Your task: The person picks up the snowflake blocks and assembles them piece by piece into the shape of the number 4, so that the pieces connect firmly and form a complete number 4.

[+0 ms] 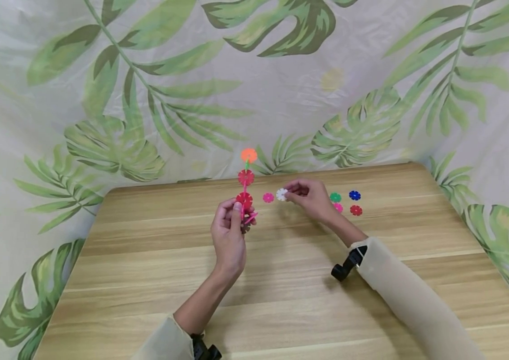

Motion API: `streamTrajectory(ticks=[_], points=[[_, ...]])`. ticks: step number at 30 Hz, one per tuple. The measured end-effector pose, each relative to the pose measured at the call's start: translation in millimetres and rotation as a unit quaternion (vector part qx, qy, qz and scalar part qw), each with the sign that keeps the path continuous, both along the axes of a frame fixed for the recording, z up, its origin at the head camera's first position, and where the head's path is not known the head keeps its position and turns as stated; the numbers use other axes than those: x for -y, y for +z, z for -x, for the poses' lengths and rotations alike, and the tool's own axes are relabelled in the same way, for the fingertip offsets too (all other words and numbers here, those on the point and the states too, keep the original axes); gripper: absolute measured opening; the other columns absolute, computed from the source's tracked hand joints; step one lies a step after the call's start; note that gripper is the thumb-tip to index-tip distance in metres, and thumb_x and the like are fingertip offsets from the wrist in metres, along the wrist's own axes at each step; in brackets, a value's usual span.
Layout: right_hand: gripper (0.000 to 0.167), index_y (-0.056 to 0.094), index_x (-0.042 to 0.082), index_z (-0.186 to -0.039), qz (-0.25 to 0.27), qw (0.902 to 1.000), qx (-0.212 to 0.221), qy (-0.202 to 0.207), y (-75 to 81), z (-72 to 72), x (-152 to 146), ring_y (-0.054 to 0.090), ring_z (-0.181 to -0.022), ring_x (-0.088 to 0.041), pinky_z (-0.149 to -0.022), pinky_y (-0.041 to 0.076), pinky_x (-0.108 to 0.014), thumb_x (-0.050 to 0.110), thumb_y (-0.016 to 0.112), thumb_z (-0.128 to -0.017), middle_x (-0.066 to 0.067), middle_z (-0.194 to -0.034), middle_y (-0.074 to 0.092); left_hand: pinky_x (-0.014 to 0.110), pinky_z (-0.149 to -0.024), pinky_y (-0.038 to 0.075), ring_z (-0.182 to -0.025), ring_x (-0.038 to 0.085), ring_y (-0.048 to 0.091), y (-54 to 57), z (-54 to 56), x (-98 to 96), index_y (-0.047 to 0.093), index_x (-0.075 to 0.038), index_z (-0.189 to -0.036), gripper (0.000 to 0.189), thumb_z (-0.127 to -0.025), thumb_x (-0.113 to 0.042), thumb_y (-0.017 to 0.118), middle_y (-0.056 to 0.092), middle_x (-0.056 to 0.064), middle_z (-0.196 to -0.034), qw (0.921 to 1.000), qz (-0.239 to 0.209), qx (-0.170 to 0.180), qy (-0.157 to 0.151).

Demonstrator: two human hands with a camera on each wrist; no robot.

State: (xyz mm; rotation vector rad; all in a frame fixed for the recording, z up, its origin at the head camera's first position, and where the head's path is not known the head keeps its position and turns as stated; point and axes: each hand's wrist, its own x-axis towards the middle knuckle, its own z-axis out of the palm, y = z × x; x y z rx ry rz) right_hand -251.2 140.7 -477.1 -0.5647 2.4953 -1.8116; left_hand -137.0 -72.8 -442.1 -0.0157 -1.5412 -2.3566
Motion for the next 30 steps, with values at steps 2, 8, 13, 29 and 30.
streamTrajectory(ticks=[2, 8, 13, 29, 30], points=[[0.017, 0.075, -0.004, -0.113, 0.019, 0.9997, 0.007, 0.009, 6.5, -6.2, 1, 0.073, -0.087, -0.035, -0.071, 0.061, -0.028, 0.001, 0.076, -0.097, -0.019, -0.098, 0.076, 0.022, -0.069, 0.058, -0.083, 0.014, 0.069, 0.2, 0.1, 0.1, 0.062, -0.004, -0.117, 0.015, -0.112, -0.016, 0.054, 0.072, 0.009, -0.1, 1.0, 0.002, 0.0, 0.001], [0.015, 0.075, -0.002, -0.112, 0.055, 0.9979, 0.001, 0.035, 26.3, -25.4, 4, 0.071, -0.077, -0.016, -0.065, 0.058, -0.024, 0.001, 0.075, -0.097, -0.019, -0.095, 0.076, 0.022, -0.07, 0.059, -0.084, 0.013, 0.07, 0.6, 0.1, -0.1, 0.061, -0.004, -0.118, 0.015, -0.112, -0.016, 0.054, 0.072, 0.008, -0.101, 1.0, -0.001, -0.001, -0.002], [0.014, 0.076, -0.002, -0.111, 0.072, 0.9961, -0.01, 0.05, 38.7, -41.3, 6, 0.072, -0.077, -0.018, -0.064, 0.058, -0.024, 0.002, 0.076, -0.097, -0.017, -0.094, 0.077, 0.022, -0.071, 0.06, -0.085, 0.013, 0.07, 2.4, -0.4, -0.3, 0.061, -0.003, -0.119, 0.016, -0.112, -0.016, 0.055, 0.072, 0.009, -0.102, 1.0, -0.006, -0.006, -0.004], [0.015, 0.075, -0.005, -0.11, 0.108, 0.9919, -0.033, 0.058, 59.7, -72.8, 18, 0.073, -0.076, -0.017, -0.066, 0.062, -0.027, -0.004, 0.075, -0.095, -0.019, -0.094, 0.076, 0.02, -0.069, 0.056, -0.083, 0.011, 0.067, 3.3, -1.5, -2.2, 0.061, -0.004, -0.119, 0.018, -0.112, -0.019, 0.055, 0.071, 0.004, -0.1, 0.9995, 0.028, -0.012, 0.013], [0.015, 0.075, -0.005, -0.11, 0.111, 0.9917, -0.033, 0.057, 60.5, -73.6, 19, 0.073, -0.076, -0.017, -0.065, 0.061, -0.027, -0.004, 0.075, -0.095, -0.019, -0.094, 0.076, 0.02, -0.068, 0.055, -0.083, 0.01, 0.067, 3.6, -1.7, -2.4, 0.061, -0.004, -0.119, 0.018, -0.112, -0.019, 0.055, 0.072, 0.003, -0.1, 0.9993, 0.032, -0.012, 0.015]])
